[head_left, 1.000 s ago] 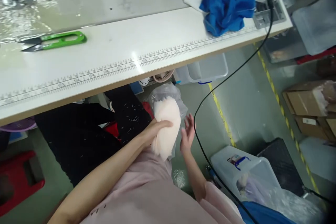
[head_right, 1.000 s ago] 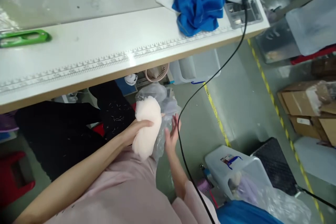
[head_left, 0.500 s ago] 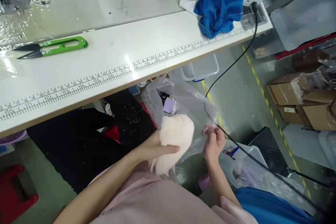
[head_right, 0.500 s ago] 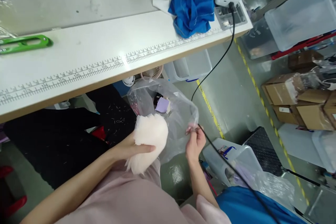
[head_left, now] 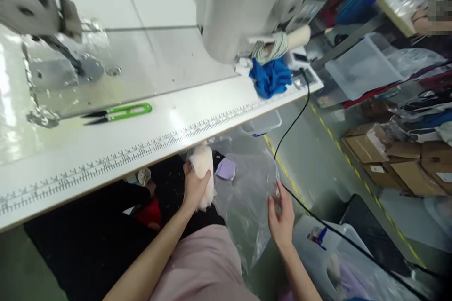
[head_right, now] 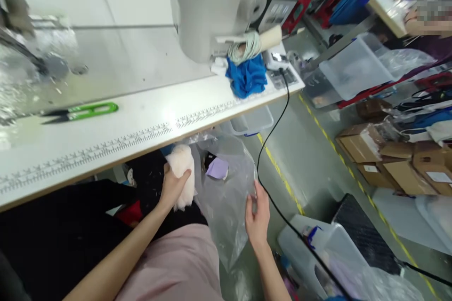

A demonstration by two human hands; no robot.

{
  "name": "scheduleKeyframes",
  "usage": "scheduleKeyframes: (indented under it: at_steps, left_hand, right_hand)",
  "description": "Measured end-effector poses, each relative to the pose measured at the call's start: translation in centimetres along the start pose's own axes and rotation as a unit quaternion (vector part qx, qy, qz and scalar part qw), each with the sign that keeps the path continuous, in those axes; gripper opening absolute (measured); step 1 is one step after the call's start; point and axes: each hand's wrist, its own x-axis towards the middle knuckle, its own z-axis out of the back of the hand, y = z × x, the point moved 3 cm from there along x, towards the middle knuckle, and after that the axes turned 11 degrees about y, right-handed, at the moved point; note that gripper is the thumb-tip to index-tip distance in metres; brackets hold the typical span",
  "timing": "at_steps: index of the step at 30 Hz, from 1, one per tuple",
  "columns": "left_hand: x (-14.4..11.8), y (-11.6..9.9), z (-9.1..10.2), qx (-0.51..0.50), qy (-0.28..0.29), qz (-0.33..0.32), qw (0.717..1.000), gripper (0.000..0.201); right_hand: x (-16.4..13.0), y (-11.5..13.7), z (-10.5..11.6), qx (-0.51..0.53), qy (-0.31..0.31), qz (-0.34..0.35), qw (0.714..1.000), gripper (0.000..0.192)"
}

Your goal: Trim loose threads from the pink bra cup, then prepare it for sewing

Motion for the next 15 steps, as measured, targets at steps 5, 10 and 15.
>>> scheduleKeyframes:
  at_steps: [5, 10, 15]
  left_hand:
    - [1.6, -0.9, 0.4, -0.027, 0.039, 0.012, 0.999, 0.034]
    - [1.7, -1.4, 1.1, -0.068, 0.058, 0.028, 0.996, 0.016]
    - [1.0, -2.2, 2.7, -0.105, 0.057, 0.044, 0.992, 0.017]
  right_hand:
    - [0.4, 0.2, -1.4, 0.052, 0.111, -0.006, 0.992, 0.038]
    - [0.0, 3.9, -3.3, 0.089, 0.207, 0.071, 0.972, 0.037]
    - [0.5, 5.4, -2.9, 0.122, 0.366, 0.054, 0.921, 0.044]
